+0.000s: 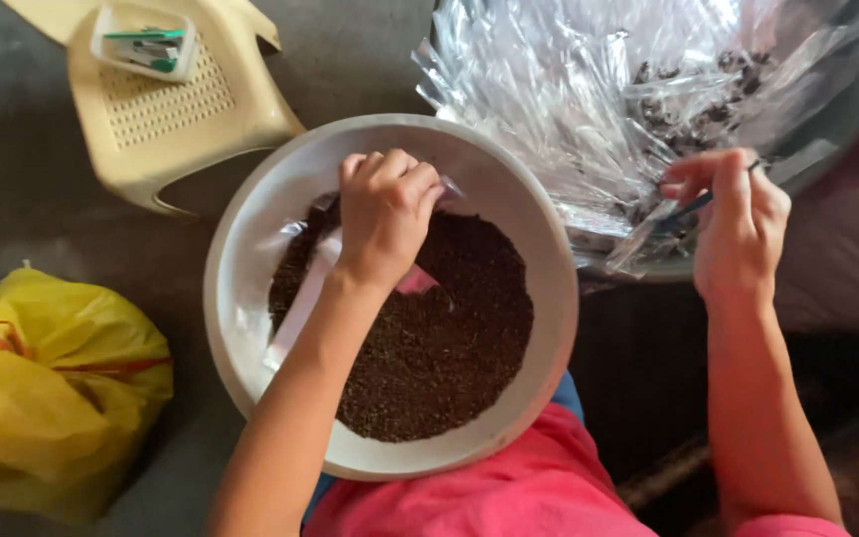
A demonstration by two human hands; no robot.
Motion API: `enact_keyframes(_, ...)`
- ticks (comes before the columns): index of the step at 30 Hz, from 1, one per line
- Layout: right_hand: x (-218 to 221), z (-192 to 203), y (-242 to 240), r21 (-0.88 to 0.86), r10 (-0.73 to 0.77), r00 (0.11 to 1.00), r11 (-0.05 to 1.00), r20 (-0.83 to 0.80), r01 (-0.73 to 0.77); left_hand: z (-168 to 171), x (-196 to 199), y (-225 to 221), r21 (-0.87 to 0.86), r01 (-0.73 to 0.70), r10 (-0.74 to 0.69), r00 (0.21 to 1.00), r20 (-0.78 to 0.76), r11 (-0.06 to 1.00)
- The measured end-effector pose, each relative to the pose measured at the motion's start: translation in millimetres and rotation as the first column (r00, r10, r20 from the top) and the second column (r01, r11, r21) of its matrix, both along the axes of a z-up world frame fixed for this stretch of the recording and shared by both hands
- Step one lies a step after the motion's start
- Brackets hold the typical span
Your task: Manually filling small plastic bags with seeds using a spoon from a large bowl.
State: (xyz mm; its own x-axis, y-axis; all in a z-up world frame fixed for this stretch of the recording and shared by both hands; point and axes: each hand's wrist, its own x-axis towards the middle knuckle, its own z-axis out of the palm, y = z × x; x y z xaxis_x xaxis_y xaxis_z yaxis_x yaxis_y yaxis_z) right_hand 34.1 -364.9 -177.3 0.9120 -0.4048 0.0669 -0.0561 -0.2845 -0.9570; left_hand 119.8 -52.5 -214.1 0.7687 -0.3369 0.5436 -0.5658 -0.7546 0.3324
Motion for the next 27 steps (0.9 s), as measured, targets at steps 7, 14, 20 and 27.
enact_keyframes(7, -8, 31, 117, 0.274, 0.449, 0.893, 0.856, 0.022, -0.438, 86, -33, 20, -0.138, 0.058, -0.056, 0.998, 0.02, 0.989)
enact_keyframes(14, -9, 24, 174, 0.601, 0.668, 0.739, 0.556, 0.088, -0.574, 159, -79, 29, -0.415, 0.18, -0.293, 0.929, -0.227, 0.892)
enact_keyframes(20, 18, 0, 154, 0.488, 0.878, 0.477, 0.407, 0.021, -0.772, 206, -117, 55, -0.827, 0.045, -0.546, 0.771, -0.327, 0.561)
enact_keyframes(27, 12, -23, 148, 0.137, 0.752, 0.356, 0.504, -0.555, -0.853, 185, -126, 57, -0.866, -0.034, -0.521, 0.787, -0.331, 0.498)
